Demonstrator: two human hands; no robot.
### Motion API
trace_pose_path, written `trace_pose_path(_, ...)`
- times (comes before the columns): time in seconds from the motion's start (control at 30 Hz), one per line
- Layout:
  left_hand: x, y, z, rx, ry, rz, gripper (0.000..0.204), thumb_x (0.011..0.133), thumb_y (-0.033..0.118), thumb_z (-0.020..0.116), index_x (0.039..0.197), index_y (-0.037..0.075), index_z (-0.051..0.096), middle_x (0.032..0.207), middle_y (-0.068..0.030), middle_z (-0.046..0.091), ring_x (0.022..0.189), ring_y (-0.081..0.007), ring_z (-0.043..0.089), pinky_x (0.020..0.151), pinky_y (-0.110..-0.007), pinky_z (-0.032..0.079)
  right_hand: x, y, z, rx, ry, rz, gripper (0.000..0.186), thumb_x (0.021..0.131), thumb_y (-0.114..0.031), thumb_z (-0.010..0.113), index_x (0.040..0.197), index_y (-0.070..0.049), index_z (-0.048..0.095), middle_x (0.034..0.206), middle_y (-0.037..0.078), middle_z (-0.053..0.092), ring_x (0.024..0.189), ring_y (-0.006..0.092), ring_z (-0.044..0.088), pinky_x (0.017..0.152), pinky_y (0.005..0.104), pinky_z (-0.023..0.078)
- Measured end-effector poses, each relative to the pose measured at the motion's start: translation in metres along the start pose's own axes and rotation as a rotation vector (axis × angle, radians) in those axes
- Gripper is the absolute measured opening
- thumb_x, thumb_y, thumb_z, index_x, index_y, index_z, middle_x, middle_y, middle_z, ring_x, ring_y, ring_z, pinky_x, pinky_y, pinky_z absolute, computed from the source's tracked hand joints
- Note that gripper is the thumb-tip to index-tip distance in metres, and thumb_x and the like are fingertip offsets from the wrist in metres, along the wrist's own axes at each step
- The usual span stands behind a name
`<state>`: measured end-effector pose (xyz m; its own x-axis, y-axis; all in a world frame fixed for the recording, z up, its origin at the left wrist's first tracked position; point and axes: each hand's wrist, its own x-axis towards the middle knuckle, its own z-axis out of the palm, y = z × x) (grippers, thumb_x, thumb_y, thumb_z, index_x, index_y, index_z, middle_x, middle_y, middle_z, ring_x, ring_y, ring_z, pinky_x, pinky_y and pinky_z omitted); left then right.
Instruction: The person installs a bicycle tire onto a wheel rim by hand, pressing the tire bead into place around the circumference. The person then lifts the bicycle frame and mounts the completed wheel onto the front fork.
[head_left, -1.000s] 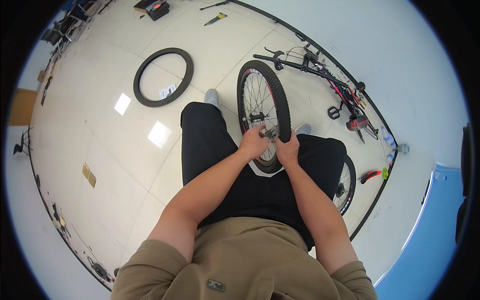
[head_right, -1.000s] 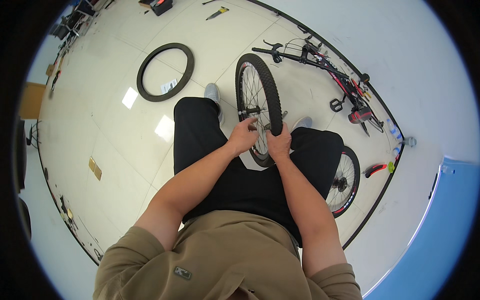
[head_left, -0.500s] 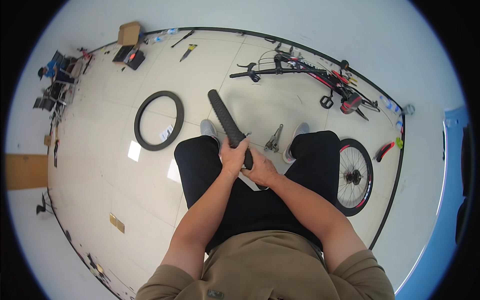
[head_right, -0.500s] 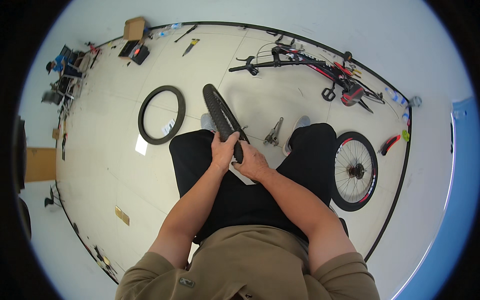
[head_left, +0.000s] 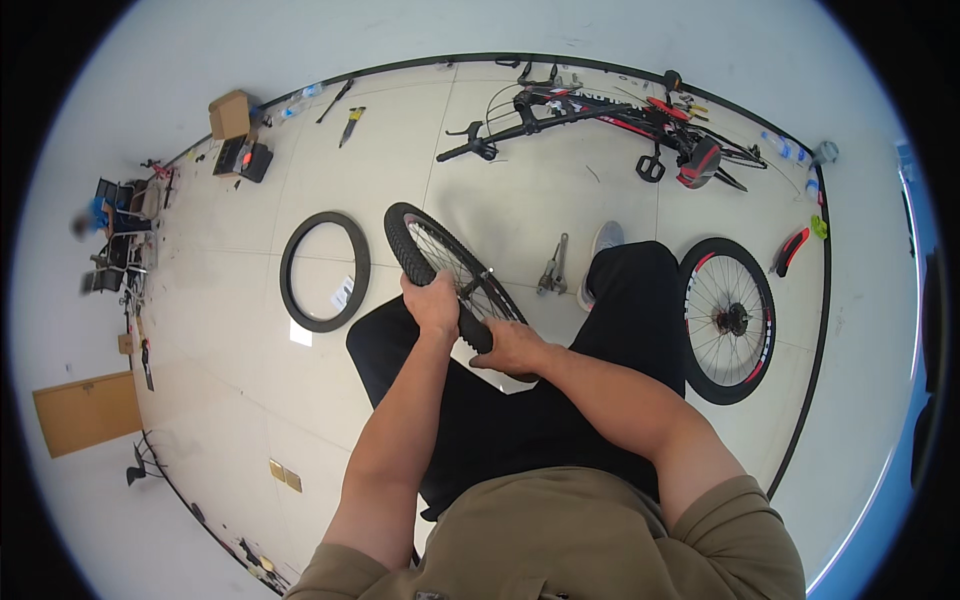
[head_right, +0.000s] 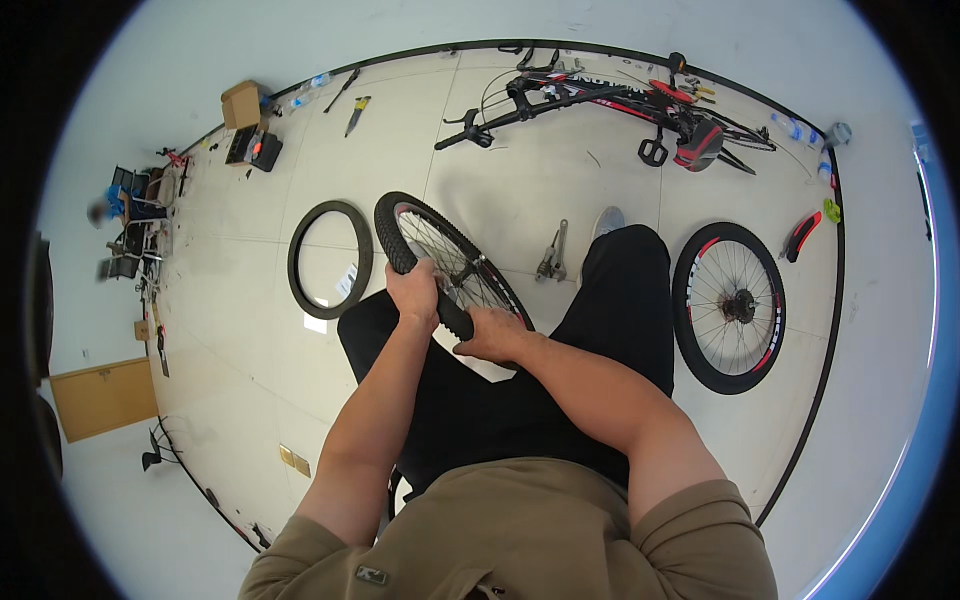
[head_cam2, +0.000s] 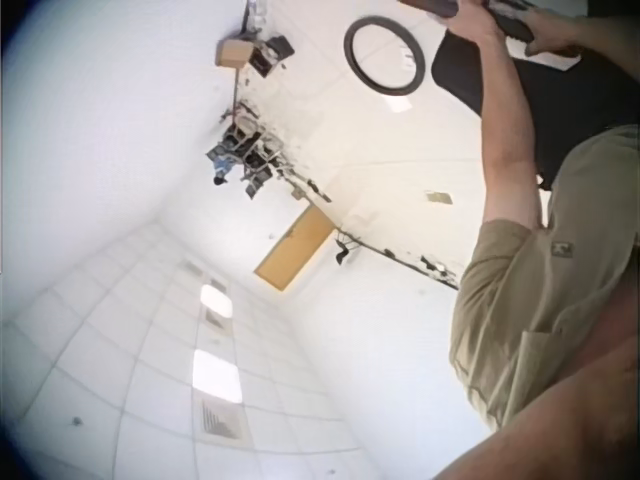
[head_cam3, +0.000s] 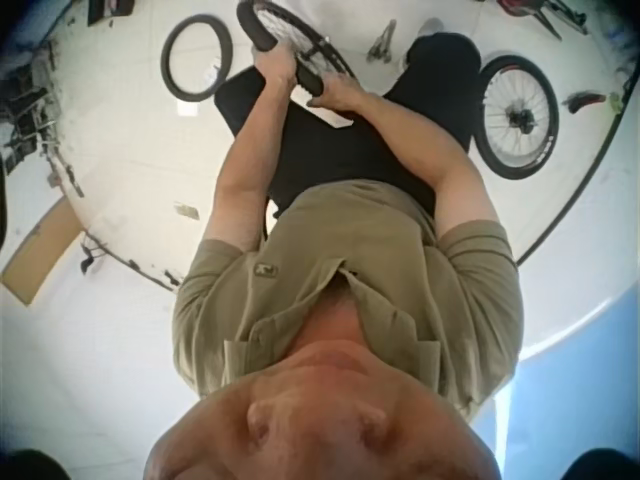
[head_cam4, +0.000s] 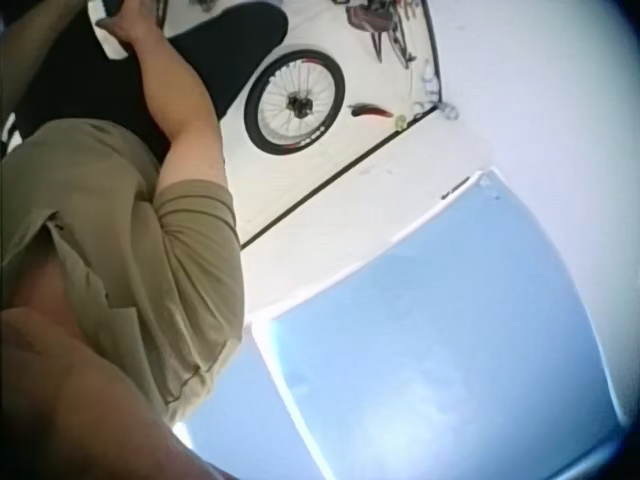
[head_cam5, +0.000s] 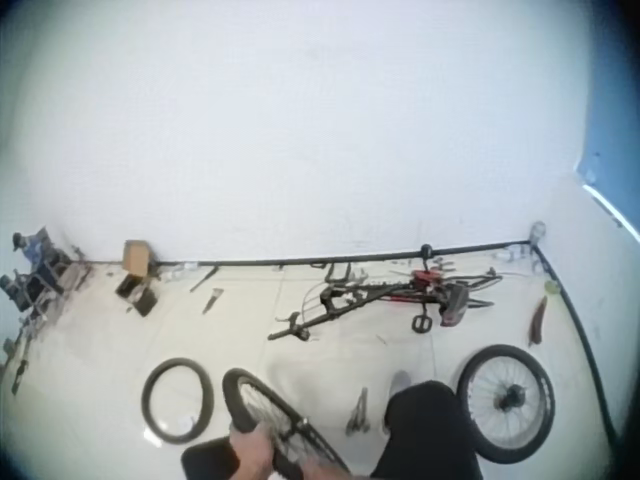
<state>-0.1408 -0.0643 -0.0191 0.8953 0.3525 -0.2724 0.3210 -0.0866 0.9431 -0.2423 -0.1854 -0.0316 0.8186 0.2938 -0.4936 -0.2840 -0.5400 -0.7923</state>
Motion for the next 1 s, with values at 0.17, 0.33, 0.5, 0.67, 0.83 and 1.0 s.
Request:
trace_pose_path(0.17, 0.007, -0.003, -0.001, 0.04, -0.015, -0.053, 0.05, 0.078, 0.007, 0.067, 0.124, -0.007, 0.052, 0.092, -0.0132, 0.064, 0.068, -0.0204, 0.064, 0.064, -0.035, 0.054, 0.011, 0.002, -0.014, 0.025, -0.079, -0.043, 0.071, 0.074, -0.046, 0.083, 0.124, 0.001, 0.063, 0.112, 0.023, 0.072, 0.11, 0.0372, 0.068, 0.097, 0.044, 0.053)
trace_pose_path(0.33, 0.006, 0.015, 0.005, -0.008, -0.01, -0.048, 0.041, 0.08, 0.006, 0.065, 0.118, -0.004, 0.052, 0.081, -0.0105, 0.062, 0.056, -0.0193, 0.06, 0.056, -0.033, 0.051, 0.017, -0.013, -0.043, 0.045, -0.221, -0.054, 0.076, 0.071, -0.047, 0.082, 0.129, -0.002, 0.062, 0.117, 0.022, 0.071, 0.112, 0.037, 0.067, 0.098, 0.0437, 0.052)
trace_pose_path(0.5, 0.002, 0.022, 0.011, 0.015, 0.022, -0.072, 0.029, 0.08, 0.002, 0.062, 0.107, -0.001, 0.051, 0.068, -0.0063, 0.058, 0.054, -0.0159, 0.056, 0.051, -0.031, 0.046, 0.034, -0.012, -0.044, -0.13, -0.272, -0.098, 0.069, 0.072, -0.052, 0.083, 0.117, -0.002, 0.065, 0.113, 0.022, 0.071, 0.109, 0.0374, 0.068, 0.095, 0.0457, 0.054)
trace_pose_path(0.67, 0.001, 0.024, 0.011, 0.012, 0.024, -0.09, 0.03, 0.081, 0.004, 0.061, 0.109, -0.001, 0.051, 0.077, -0.008, 0.061, 0.056, -0.0167, 0.06, 0.053, -0.031, 0.049, 0.035, -0.017, -0.039, -0.239, -0.159, -0.123, 0.068, 0.071, -0.048, 0.084, 0.117, -0.001, 0.067, 0.112, 0.019, 0.072, 0.107, 0.0346, 0.07, 0.092, 0.0446, 0.057)
trace_pose_path(0.83, 0.011, 0.013, 0.006, 0.033, 0.031, -0.05, 0.038, 0.082, 0.005, 0.064, 0.118, -0.003, 0.052, 0.079, -0.0068, 0.061, 0.057, -0.015, 0.06, 0.054, -0.03, 0.049, 0.042, -0.022, -0.052, -0.159, -0.254, -0.141, 0.06, 0.072, -0.05, 0.083, 0.101, 0.001, 0.073, 0.109, 0.02, 0.073, 0.103, 0.0341, 0.072, 0.089, 0.0442, 0.058)
trace_pose_path(1.0, 0.01, 0.014, 0.011, 0.055, 0.049, -0.024, 0.044, 0.084, 0.006, 0.069, 0.123, -0.004, 0.051, 0.08, -0.0061, 0.062, 0.059, -0.0143, 0.06, 0.054, -0.03, 0.049, 0.046, -0.018, -0.046, -0.18, -0.216, -0.161, 0.057, 0.074, -0.05, 0.082, 0.099, 0.001, 0.075, 0.106, 0.021, 0.074, 0.101, 0.0344, 0.072, 0.089, 0.0442, 0.058)
